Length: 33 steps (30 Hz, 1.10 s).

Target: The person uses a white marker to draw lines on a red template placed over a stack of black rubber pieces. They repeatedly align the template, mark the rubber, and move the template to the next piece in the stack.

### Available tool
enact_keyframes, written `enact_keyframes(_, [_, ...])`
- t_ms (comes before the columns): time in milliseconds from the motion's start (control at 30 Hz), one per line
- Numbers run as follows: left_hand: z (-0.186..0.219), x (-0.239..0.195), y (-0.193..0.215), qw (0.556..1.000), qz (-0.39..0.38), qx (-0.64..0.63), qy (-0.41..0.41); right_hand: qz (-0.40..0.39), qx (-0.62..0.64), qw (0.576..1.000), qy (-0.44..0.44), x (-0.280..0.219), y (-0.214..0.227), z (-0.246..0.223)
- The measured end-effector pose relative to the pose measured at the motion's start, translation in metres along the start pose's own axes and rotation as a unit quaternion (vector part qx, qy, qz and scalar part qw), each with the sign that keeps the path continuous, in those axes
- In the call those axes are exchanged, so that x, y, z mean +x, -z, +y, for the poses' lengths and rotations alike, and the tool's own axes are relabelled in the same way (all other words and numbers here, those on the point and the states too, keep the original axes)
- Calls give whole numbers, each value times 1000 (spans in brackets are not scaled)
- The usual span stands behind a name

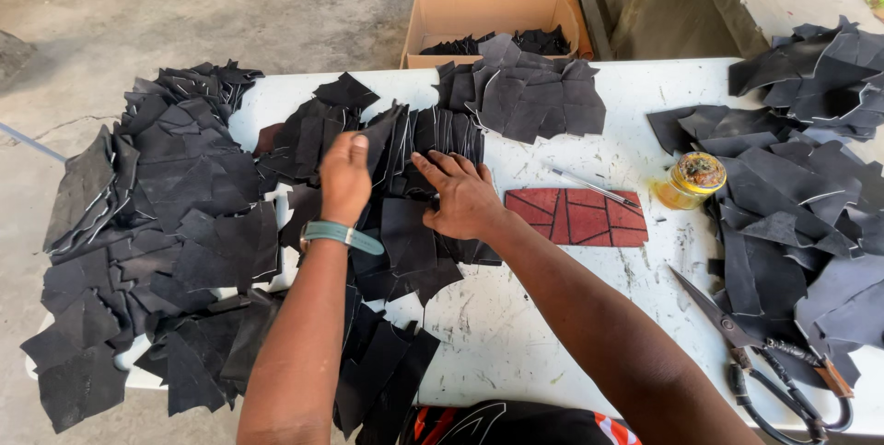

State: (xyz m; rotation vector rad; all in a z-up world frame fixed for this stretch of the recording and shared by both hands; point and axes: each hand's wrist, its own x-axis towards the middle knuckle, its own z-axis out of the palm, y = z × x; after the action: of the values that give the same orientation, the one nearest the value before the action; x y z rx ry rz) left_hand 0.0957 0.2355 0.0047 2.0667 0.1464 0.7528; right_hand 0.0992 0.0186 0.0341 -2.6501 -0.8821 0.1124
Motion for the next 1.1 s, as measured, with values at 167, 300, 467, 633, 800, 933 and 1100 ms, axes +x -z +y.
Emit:
enact_keyframes(167, [-8,14,24,984,79,-147,62,-58,-38,997,-24,0,4,-12])
enact_keyframes(300, [22,24,47,958,124,-252,48,-61,-42,997,-21,3,6,-10])
enact_keyframes(467, [74,15,61,941,114,-320,4,99,92,990,37,-10,12,-2])
enact_keyframes(633, [127,-44,22,882,31,-469,35,46,693,719,-35,-51,21,38])
enact_keyframes(800, [179,-136,-25,869,-170,-465,29,34,804,594,7,-112,27,97])
enact_keyframes(933, [184,-149,-43,753,-329,-568,46,9,850,524,51,-166,28,131])
enact_keyframes(1100, [163,-171,-70,461,-429,-667,398,-9,850,525,-44,-201,22,123])
